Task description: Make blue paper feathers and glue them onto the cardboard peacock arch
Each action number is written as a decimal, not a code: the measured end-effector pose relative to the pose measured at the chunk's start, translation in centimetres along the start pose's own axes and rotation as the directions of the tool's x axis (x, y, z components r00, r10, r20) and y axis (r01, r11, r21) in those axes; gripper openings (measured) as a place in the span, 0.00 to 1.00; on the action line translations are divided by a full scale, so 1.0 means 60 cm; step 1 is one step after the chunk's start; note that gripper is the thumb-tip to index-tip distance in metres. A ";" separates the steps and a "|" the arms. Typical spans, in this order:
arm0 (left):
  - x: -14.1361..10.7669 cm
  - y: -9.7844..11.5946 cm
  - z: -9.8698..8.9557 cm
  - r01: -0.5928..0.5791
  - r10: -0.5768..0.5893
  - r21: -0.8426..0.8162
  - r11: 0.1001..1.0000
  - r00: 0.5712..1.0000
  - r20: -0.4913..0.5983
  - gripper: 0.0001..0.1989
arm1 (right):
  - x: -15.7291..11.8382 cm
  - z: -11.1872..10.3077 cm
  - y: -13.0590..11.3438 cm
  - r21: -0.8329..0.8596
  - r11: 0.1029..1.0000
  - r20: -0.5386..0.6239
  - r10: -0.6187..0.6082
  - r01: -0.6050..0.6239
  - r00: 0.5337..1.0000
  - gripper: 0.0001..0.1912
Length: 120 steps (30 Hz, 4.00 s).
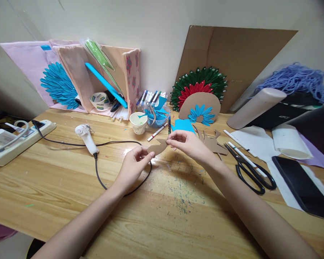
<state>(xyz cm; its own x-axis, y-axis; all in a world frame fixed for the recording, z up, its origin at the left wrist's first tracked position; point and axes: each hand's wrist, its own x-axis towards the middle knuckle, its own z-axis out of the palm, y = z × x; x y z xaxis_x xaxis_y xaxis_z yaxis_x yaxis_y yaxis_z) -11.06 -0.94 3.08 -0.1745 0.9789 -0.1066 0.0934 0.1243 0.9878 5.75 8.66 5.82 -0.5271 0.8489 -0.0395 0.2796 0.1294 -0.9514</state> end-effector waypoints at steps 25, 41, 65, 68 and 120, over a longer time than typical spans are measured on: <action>0.000 -0.007 0.000 0.000 0.000 -0.017 1.000 1.000 0.008 0.12 | -0.001 -0.001 -0.001 -0.020 1.000 0.016 0.008 -0.008 1.000 0.07; 0.005 -0.004 -0.003 0.003 -0.004 -0.039 0.999 0.999 -0.037 0.11 | 0.010 -0.014 -0.005 0.131 0.989 -0.051 0.068 -0.061 0.996 0.17; -0.036 0.010 0.138 -0.601 0.804 0.774 -0.199 0.351 0.479 0.17 | -0.169 -0.004 0.046 0.535 0.844 -0.260 0.210 -0.040 0.943 0.16; -0.029 0.012 0.168 -0.664 0.797 0.713 -0.224 0.296 0.526 0.18 | -0.187 -0.021 0.052 0.567 0.823 -0.316 0.245 -0.025 0.917 0.15; 0.065 -0.020 0.295 -0.102 0.113 -0.063 0.993 0.970 0.215 0.14 | -0.255 -0.220 0.130 0.681 0.668 -0.011 0.418 -0.300 0.908 0.14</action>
<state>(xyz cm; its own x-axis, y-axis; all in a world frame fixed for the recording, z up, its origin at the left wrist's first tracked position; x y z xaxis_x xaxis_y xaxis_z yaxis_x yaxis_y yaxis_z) 5.52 5.60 -0.52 0.0524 0.9985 -0.0162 0.0485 0.0137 0.9987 26.60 3.47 3.02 -0.3533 0.8304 -0.4308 -0.2020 -0.5173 -0.8316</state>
